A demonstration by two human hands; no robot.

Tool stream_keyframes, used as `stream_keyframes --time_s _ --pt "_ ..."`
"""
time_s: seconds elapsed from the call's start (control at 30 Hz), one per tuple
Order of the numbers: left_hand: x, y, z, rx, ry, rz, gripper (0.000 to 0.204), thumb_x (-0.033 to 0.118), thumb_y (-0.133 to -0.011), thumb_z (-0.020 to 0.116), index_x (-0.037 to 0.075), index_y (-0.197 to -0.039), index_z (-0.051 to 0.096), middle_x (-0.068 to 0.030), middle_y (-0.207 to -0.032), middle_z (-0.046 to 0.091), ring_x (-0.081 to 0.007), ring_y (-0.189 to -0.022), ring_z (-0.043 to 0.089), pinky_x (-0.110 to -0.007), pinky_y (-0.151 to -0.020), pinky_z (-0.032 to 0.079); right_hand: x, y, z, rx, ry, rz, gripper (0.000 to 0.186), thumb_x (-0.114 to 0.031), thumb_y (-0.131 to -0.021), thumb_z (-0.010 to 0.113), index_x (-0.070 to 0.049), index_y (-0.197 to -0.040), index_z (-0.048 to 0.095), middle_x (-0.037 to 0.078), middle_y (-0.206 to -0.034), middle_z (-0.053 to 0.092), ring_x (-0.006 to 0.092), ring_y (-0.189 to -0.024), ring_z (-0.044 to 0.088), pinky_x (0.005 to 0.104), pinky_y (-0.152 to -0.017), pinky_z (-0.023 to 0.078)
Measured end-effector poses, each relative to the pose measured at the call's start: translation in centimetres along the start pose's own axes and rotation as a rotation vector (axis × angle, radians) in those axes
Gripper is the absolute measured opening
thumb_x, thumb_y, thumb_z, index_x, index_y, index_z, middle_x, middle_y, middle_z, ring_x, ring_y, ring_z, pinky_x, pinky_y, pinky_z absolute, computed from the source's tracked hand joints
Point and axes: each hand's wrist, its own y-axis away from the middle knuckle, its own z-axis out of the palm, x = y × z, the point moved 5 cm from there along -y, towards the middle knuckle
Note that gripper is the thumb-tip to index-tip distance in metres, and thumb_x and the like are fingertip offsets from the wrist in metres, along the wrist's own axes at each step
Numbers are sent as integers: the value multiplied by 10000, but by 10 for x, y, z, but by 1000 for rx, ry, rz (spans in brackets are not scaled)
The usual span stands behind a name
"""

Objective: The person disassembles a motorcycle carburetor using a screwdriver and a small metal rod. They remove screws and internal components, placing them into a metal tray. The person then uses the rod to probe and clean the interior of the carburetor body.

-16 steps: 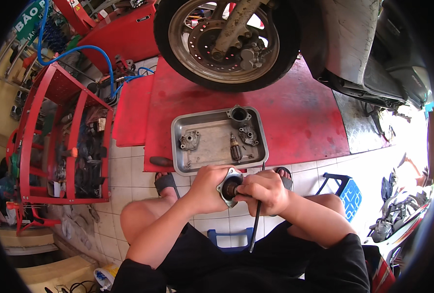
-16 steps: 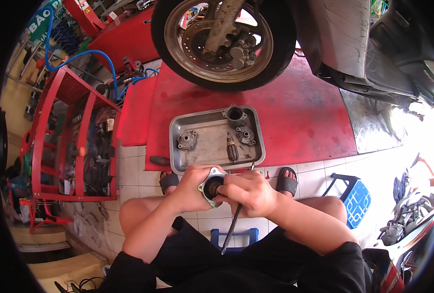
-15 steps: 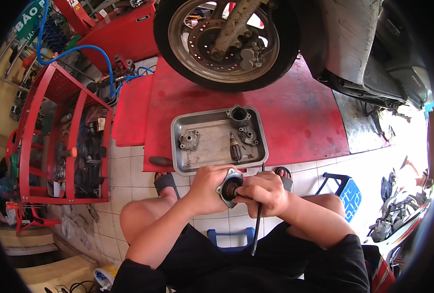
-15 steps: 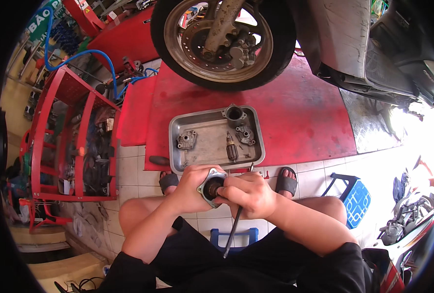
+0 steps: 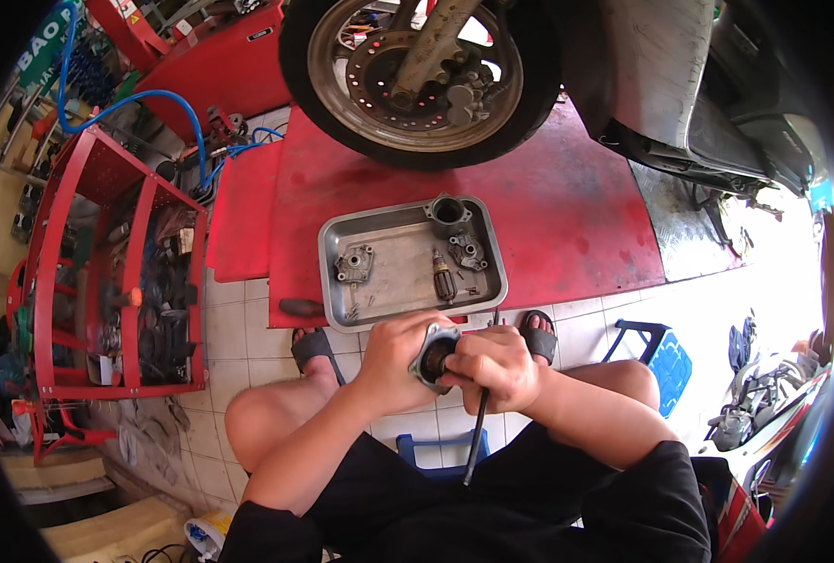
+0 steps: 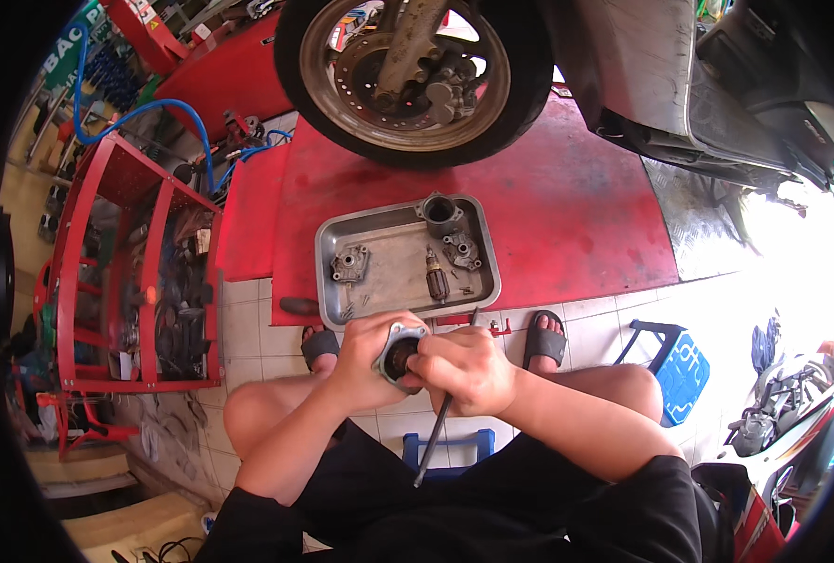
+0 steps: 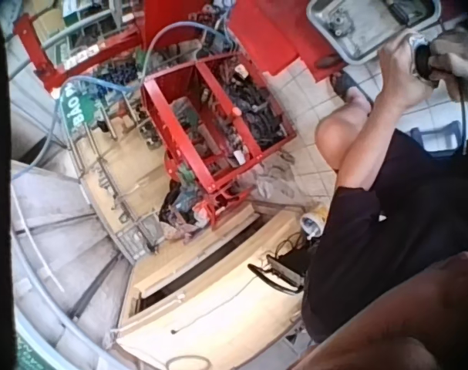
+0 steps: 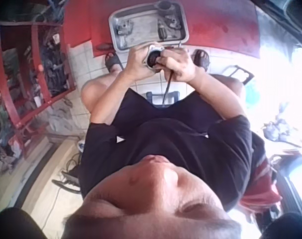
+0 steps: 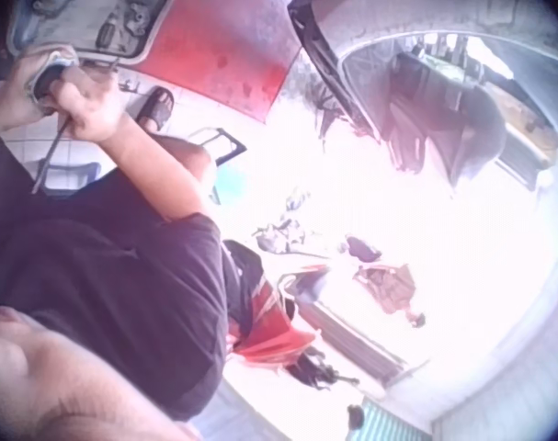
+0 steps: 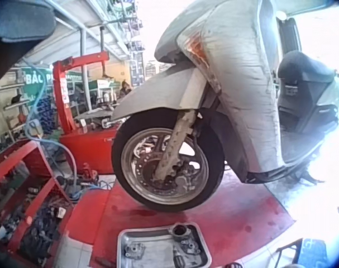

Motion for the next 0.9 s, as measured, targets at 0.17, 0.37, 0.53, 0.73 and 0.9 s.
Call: stream_keyframes --time_s 0.17,0.37,0.53,0.73,0.9 --pt "-7 -7 -36 36 9 -174 336 27 -668 804 18 -965 646 -61 -859 666 -174 -796 672 -311 -715 520 2 -27 -7 -48 66 227 350 -119 -803 799 -5 -1093 640 71 -693 616 245 -557 644 354 -511 517" --pt "-56 2 -122 731 455 -445 311 -36 -702 796 25 -975 660 -47 -894 696 -129 -791 657 -297 -752 539 71 -37 -1 31 -39 789 221 -161 -941 666 -13 -1106 656 124 -724 619 243 -655 611 317 -646 501" --pt "-74 17 -159 1150 734 -548 322 -30 -764 773 5 -1042 613 -102 -878 666 -180 -734 648 -338 -643 547 124 -31 64 -261 210 758 378 -138 -766 732 -29 -1118 645 156 -1011 639 362 -936 656 437 -830 526" --pt "-73 16 -157 1012 859 -534 324 -6 -775 795 46 -1045 623 -84 -900 671 -178 -762 653 -352 -665 555 149 -47 146 -590 308 638 774 -108 -690 759 -50 -1408 473 156 -1387 520 382 -1160 601 453 -977 513" --pt "-64 17 -153 866 830 -558 279 4 -771 803 37 -1003 651 -70 -898 675 -172 -773 661 -350 -669 555 159 -48 167 -688 356 626 807 -147 -665 772 -37 -1408 476 149 -1437 503 368 -1197 583 450 -990 503"
